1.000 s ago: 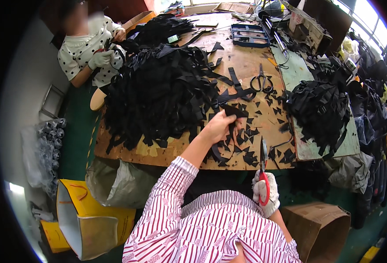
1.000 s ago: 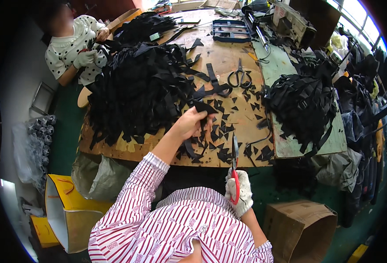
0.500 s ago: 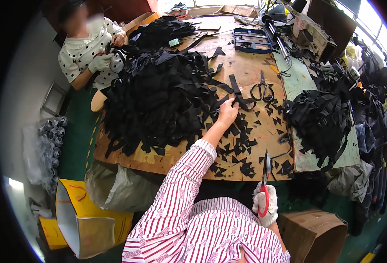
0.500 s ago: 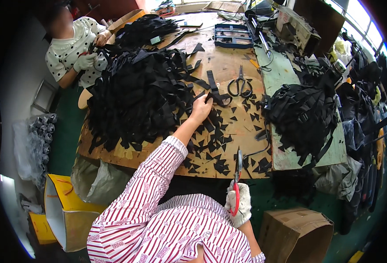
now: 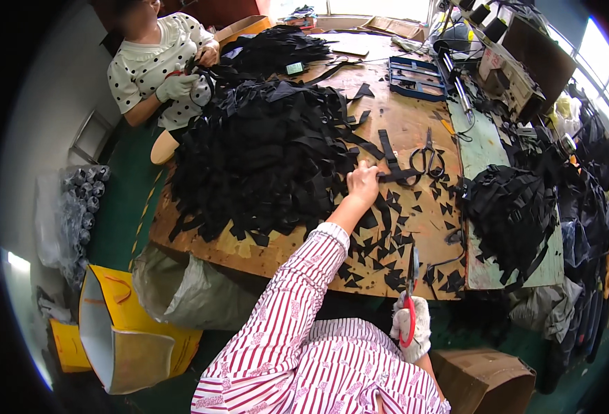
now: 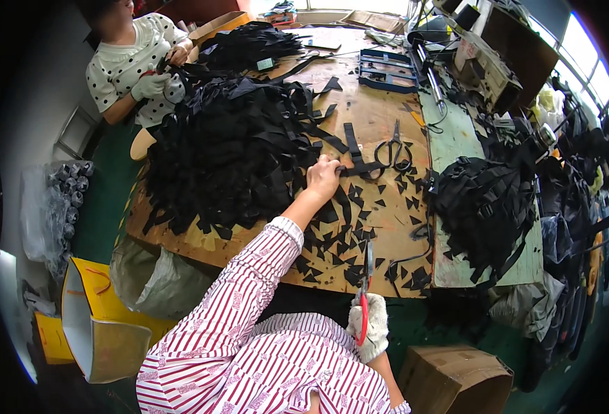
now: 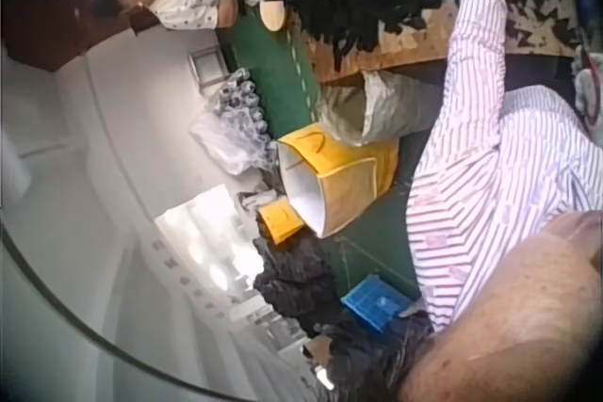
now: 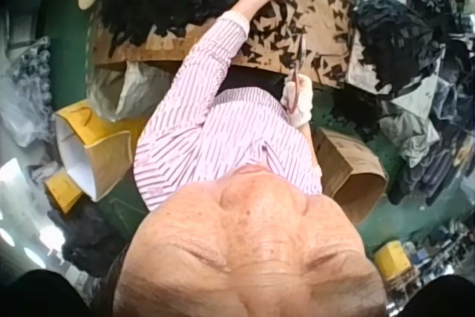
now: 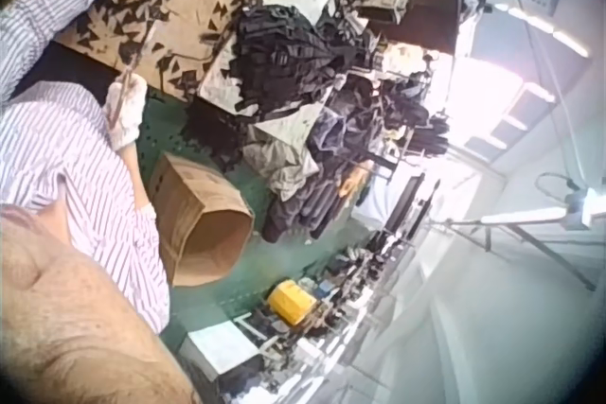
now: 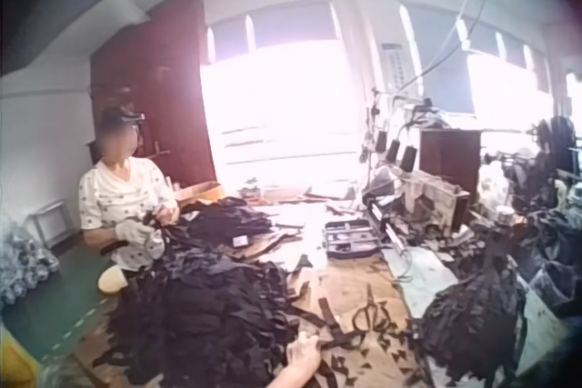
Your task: The person uses red-handled scissors to cut black fabric strips into smaller pieces on a wooden workbench. They repeatedly pick up strips, cut them, and place the cut pieces onto a growing pile on the table.
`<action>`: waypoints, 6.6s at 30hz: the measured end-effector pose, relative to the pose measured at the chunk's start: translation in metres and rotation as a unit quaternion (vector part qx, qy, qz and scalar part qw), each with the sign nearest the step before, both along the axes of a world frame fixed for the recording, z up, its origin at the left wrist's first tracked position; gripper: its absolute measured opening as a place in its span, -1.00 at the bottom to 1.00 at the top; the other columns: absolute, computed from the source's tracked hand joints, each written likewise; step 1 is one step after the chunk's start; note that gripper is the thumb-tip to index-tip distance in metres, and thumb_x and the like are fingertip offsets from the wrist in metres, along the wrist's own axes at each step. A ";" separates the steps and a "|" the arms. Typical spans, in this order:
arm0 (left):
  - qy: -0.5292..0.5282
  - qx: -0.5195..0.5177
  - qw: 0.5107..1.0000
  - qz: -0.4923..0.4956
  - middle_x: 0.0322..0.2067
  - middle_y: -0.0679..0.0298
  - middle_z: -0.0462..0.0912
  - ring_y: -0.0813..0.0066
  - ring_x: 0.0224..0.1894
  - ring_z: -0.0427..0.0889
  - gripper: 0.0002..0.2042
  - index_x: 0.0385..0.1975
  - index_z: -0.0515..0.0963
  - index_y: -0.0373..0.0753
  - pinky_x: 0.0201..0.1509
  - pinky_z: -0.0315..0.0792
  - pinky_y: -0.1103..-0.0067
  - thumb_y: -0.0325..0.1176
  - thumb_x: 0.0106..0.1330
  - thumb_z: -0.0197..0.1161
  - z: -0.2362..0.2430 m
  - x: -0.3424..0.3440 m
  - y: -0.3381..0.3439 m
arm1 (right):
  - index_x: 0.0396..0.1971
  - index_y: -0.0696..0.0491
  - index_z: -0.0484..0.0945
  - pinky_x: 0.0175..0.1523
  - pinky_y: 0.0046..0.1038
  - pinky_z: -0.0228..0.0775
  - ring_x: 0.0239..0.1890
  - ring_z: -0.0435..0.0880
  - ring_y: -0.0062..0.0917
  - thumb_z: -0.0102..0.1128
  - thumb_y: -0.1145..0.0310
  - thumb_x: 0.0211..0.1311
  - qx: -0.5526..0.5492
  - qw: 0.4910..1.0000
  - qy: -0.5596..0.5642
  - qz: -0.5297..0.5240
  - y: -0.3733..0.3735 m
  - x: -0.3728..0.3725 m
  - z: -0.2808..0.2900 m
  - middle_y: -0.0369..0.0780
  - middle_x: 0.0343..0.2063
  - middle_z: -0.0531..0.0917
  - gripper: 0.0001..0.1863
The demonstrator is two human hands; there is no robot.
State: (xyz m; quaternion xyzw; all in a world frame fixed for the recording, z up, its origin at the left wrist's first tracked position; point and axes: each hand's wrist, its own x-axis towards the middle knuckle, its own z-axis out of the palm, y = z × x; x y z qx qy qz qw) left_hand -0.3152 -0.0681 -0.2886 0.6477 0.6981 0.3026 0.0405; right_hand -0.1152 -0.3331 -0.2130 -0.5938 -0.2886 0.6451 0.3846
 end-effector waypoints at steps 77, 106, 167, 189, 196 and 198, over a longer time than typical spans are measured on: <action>-0.632 -0.274 0.651 -0.317 -0.53 0.36 0.48 0.67 -0.55 0.43 -0.82 -0.32 0.39 -0.29 -0.53 0.32 0.72 -0.28 0.37 0.05 0.060 0.026 -0.212 | -0.13 0.09 0.26 -0.30 -0.63 0.42 -0.43 0.50 -0.67 0.29 0.57 0.00 0.330 0.937 -0.113 0.006 0.029 -0.014 0.002 -0.29 -0.40 0.46 -0.54; -0.566 -0.279 0.740 -0.233 -0.61 0.41 0.32 0.72 -0.64 0.25 -0.79 -0.42 0.29 -0.22 -0.57 0.19 0.74 -0.25 0.42 -0.04 0.065 0.021 -0.219 | -0.03 0.13 0.31 -0.37 -0.37 0.41 -0.52 0.60 -0.30 0.42 0.23 -0.18 0.300 0.845 -0.373 0.238 0.003 0.031 0.012 -0.15 -0.54 0.57 -0.32; -0.324 -0.073 0.881 -0.335 -0.43 0.19 0.62 0.51 -0.34 0.56 -0.77 -0.33 0.54 -0.37 -0.21 0.41 0.56 -0.32 0.14 0.31 0.105 -0.020 -0.205 | -0.08 0.10 0.27 -0.24 -0.64 0.34 -0.35 0.39 -0.72 0.31 0.44 0.06 0.364 0.908 -0.197 -0.067 0.027 0.016 -0.016 -0.33 -0.32 0.38 -0.54; -0.606 0.126 0.764 -0.182 -0.55 0.37 0.45 0.61 -0.55 0.37 -0.93 -0.31 0.51 -0.26 -0.48 0.23 0.65 -0.44 0.26 0.15 0.256 -0.184 -0.183 | -0.19 0.04 0.28 -0.52 -0.72 0.23 -0.58 0.35 -0.76 0.18 0.53 0.05 0.362 0.915 -0.170 -0.048 0.007 0.008 -0.018 -0.37 -0.52 0.38 -0.66; -0.578 0.105 0.808 -0.051 -0.71 0.51 0.22 0.76 -0.72 0.09 -0.81 -0.29 0.47 -0.29 -0.64 -0.03 0.73 -0.28 0.29 0.19 0.198 -0.194 -0.147 | -0.18 0.04 0.27 -0.32 -0.72 0.25 -0.46 0.33 -0.78 0.29 0.45 0.07 0.311 0.934 -0.174 -0.022 0.004 0.013 -0.025 -0.39 -0.43 0.36 -0.61; -0.541 0.101 0.831 -0.083 -0.71 0.52 0.20 0.78 -0.71 0.10 -0.71 -0.26 0.51 -0.34 -0.65 -0.04 0.75 -0.19 0.36 0.07 0.179 -0.205 -0.125 | -0.19 0.04 0.26 -0.33 -0.72 0.26 -0.46 0.34 -0.78 0.28 0.46 0.07 0.302 0.937 -0.174 -0.019 0.006 0.011 -0.025 -0.39 -0.44 0.37 -0.62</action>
